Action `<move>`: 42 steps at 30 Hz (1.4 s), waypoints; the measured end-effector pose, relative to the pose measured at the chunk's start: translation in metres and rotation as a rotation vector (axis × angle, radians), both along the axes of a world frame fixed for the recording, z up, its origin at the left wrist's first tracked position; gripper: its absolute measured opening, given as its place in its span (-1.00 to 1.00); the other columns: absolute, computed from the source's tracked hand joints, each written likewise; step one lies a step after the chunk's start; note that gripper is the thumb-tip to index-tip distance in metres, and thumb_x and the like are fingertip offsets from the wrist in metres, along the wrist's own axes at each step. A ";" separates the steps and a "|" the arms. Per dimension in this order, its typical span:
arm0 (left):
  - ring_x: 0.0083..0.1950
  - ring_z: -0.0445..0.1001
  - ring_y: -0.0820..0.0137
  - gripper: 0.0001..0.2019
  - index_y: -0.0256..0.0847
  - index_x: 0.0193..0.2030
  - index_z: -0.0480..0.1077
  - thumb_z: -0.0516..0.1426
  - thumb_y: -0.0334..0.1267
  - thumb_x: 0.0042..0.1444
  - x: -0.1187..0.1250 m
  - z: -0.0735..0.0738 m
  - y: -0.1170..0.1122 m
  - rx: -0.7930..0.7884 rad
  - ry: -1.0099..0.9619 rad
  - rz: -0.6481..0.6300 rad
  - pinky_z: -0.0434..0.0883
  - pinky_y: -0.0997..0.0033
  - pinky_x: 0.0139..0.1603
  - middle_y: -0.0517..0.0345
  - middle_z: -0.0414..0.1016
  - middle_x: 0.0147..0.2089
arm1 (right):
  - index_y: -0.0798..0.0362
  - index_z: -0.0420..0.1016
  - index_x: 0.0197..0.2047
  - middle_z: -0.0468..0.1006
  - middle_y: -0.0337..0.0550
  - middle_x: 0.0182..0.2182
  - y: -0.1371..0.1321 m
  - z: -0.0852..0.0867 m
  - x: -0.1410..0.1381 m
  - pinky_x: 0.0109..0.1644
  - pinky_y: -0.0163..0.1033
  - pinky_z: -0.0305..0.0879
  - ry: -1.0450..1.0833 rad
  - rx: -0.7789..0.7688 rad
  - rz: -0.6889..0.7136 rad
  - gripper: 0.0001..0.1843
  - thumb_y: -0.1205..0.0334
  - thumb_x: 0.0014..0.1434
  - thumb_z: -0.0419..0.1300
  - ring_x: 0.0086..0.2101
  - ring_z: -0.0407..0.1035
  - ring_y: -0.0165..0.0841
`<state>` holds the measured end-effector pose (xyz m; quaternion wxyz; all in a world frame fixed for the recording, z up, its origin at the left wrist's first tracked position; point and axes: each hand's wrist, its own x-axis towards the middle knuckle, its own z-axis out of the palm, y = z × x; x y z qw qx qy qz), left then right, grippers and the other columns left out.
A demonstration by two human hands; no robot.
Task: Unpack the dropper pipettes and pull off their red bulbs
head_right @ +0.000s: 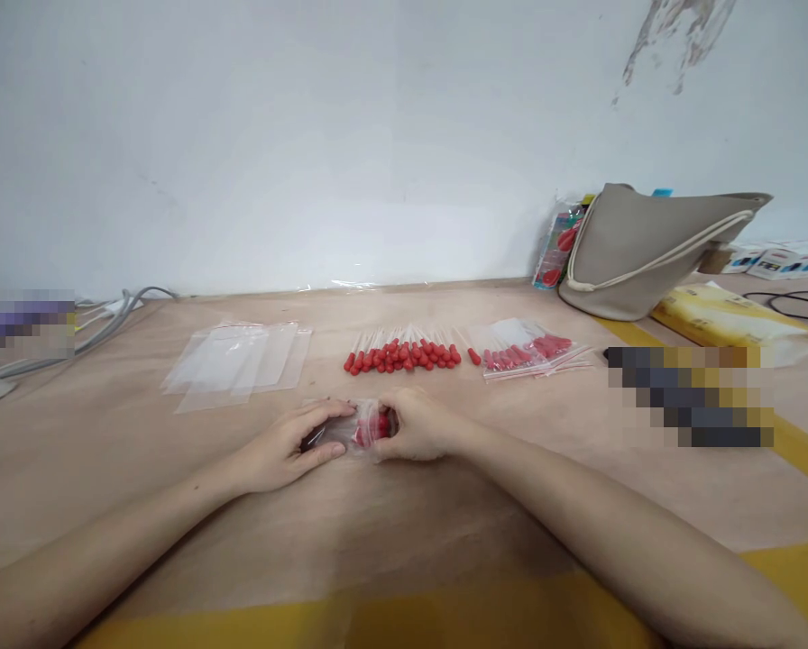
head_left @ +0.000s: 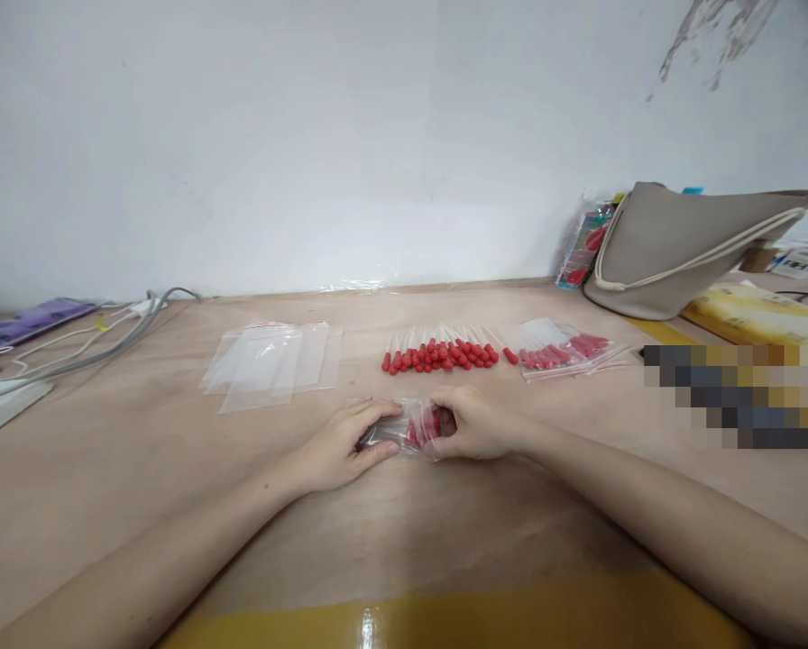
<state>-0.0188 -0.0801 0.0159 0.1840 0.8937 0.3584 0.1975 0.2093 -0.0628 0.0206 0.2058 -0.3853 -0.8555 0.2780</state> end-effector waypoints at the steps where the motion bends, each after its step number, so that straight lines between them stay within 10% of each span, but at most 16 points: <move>1: 0.09 0.33 0.28 -0.62 -0.15 0.11 0.21 0.06 -0.16 0.16 0.000 0.000 0.000 -0.001 0.003 0.001 0.30 0.21 0.09 0.04 0.34 0.09 | 0.11 0.41 -0.42 0.39 -0.31 -0.56 -0.001 0.001 0.000 -0.51 -0.41 0.06 0.011 0.006 -0.039 -0.84 0.29 -0.15 0.26 -0.55 0.19 -0.52; 10: 0.12 0.30 0.29 -0.62 -0.13 0.11 0.20 0.05 -0.15 0.16 -0.002 -0.002 0.000 -0.006 -0.004 -0.004 0.27 0.20 0.13 0.05 0.33 0.11 | 0.12 0.38 -0.30 0.43 -0.28 -0.52 0.008 -0.010 0.002 -0.47 -0.37 0.20 0.373 -0.392 -0.006 -0.67 0.12 -0.11 0.29 -0.53 0.28 -0.51; 16: 0.11 0.31 0.27 -0.61 -0.13 0.13 0.18 0.04 -0.15 0.17 -0.003 -0.003 0.001 0.011 -0.008 -0.017 0.29 0.18 0.11 0.03 0.31 0.12 | 0.09 0.35 -0.32 0.48 -0.27 -0.53 0.026 0.019 0.031 -0.51 -0.37 0.28 0.520 -0.502 -0.095 -0.62 0.05 -0.13 0.33 -0.57 0.35 -0.50; 25: 0.13 0.30 0.27 -0.62 -0.13 0.11 0.21 0.05 -0.15 0.17 -0.003 -0.003 0.001 0.023 -0.004 -0.020 0.27 0.18 0.13 0.03 0.33 0.11 | 0.07 0.43 -0.25 0.55 -0.13 -0.37 0.068 0.040 0.103 -0.36 -0.28 0.39 0.789 0.162 -0.552 -0.64 0.06 -0.10 0.31 -0.42 0.44 -0.40; 32: 0.12 0.31 0.27 -0.63 -0.14 0.11 0.20 0.04 -0.16 0.17 -0.003 -0.004 0.002 0.020 -0.018 -0.033 0.28 0.16 0.12 0.02 0.33 0.11 | 0.05 0.47 -0.19 0.54 -0.09 -0.26 0.077 0.001 0.097 -0.17 -0.17 0.37 0.282 0.582 -0.481 -0.76 0.14 0.11 0.11 -0.27 0.43 -0.32; 42: 0.12 0.30 0.29 -0.64 -0.15 0.10 0.20 0.04 -0.16 0.17 -0.003 -0.003 0.001 0.031 -0.010 -0.034 0.28 0.20 0.12 0.02 0.33 0.11 | -0.03 0.50 -0.16 0.56 -0.12 -0.24 0.063 -0.006 0.080 -0.22 -0.21 0.23 -0.224 0.677 -0.493 -0.71 0.08 0.19 0.02 -0.20 0.40 -0.25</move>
